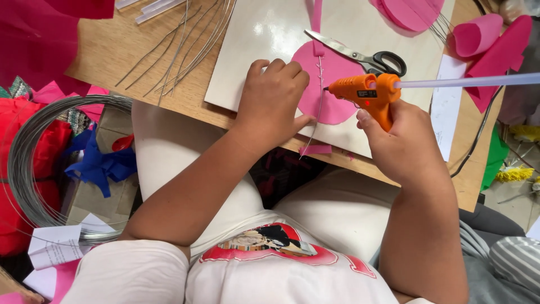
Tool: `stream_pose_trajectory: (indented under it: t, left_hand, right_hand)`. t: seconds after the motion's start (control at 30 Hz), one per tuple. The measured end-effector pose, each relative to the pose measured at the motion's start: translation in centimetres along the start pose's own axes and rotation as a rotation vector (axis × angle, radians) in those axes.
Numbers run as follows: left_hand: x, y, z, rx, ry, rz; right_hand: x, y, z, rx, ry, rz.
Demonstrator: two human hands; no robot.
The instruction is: Using a hot glue gun to attach wires to foam circles and folding them into decorative petal shapes.
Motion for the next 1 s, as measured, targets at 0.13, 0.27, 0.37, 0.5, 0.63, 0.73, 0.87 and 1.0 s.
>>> stream_pose_trajectory:
  t: [0.13,0.27,0.37,0.5,0.63,0.73,0.87,1.0]
  left_hand:
    - [0.0,-0.2,0.1,0.044,-0.028,0.022]
    - [0.1,-0.7,0.1,0.139,-0.021,0.023]
    - [0.0,-0.9,0.4,0.18,-0.016,0.01]
    - [-0.2,-1.1,0.6,0.218,0.012,-0.012]
    - [-0.5,-1.2,0.4,0.199,-0.046,-0.011]
    - [-0.5,-1.2,0.3,0.236,0.002,-0.02]
    - [-0.5,-1.2,0.3,0.255,0.011,-0.018]
    - [-0.4,-1.2,0.6,0.291,0.004,-0.015]
  right_hand:
    - [0.7,0.3,0.8,0.138,-0.013,0.004]
    - [1.8,3.6,2.4,-0.097,0.242,0.056]
    - [2.0,9.7,3.6,-0.371,0.461,0.108]
    - [2.9,18.7,4.4,-0.516,0.667,-0.02]
    - [3.3,26.3,3.4,-0.462,0.815,-0.187]
    - [3.0,28.9,2.5,-0.419,0.895,-0.365]
    - [2.6,27.8,2.1,-0.453,0.915,-0.466]
    - [2.0,30.1,1.3,-0.307,0.928,-0.503]
Point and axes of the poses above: each hand's wrist, its own x-axis away from the middle knuckle, its own z-axis out of the back of the hand, y = z × x, the point moved 2 cm from there along -x, towards the middle knuckle, and after that the axes turned 15 degrees about z, right-handed, at the moved point
